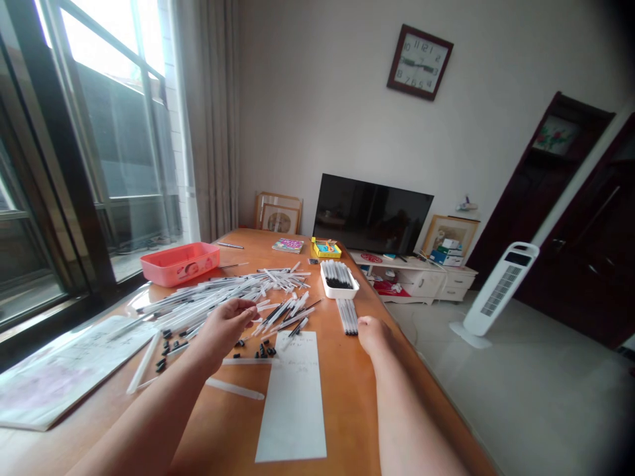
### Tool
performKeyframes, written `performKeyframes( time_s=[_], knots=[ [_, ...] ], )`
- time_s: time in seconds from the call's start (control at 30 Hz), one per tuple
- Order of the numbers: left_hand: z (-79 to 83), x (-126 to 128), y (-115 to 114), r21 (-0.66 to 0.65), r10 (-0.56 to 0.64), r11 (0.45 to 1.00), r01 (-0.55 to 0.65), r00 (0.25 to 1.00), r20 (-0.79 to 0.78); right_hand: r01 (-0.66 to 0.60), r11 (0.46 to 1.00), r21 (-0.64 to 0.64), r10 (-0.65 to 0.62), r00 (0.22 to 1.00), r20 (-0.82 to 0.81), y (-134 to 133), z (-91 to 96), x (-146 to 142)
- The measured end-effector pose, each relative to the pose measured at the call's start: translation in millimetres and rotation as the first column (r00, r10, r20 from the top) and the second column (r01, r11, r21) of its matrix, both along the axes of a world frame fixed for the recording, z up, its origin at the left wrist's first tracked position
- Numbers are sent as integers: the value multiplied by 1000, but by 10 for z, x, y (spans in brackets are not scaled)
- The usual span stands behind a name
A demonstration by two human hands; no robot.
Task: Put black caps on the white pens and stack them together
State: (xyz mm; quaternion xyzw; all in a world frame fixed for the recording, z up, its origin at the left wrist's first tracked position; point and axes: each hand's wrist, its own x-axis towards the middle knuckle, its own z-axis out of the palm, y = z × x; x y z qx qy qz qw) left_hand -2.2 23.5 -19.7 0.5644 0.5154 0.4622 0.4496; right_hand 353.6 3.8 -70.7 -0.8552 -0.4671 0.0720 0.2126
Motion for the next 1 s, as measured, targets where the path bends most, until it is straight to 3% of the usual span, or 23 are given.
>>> performKeyframes(
  time_s=[0.17, 0.33, 0.5, 0.6, 0.73, 0.83, 1.0],
  knots=[
    [3, -284, 106, 51, 136, 989, -140, 987, 85, -32, 999, 11, 32, 999, 0, -24, 16, -39],
    [6, -562, 199, 34, 353, 932, -361, 925, 141, -37, 997, 63, 38, 999, -13, -23, 24, -54],
    [-111, -665, 296, 157, 455, 884, -440, 887, -73, 2, 988, 155, 0, 1000, -13, -28, 35, -54],
    [-194, -705, 329, 217, 463, 885, -412, 831, -309, -4, 984, 177, 1, 1000, 14, -25, 66, -82],
    [-223, -723, 292, 259, 376, 925, -279, 568, -732, -48, 974, 222, 35, 998, 60, -46, 136, -200],
    [-210, -703, 238, 239, 319, 944, -227, 446, -836, -109, 953, 282, 88, 992, 87, -94, 187, -323],
    [-226, -668, 208, 231, 298, 950, -209, 395, -869, -172, 923, 344, 152, 985, 85, -157, 234, -470]
  ],
)
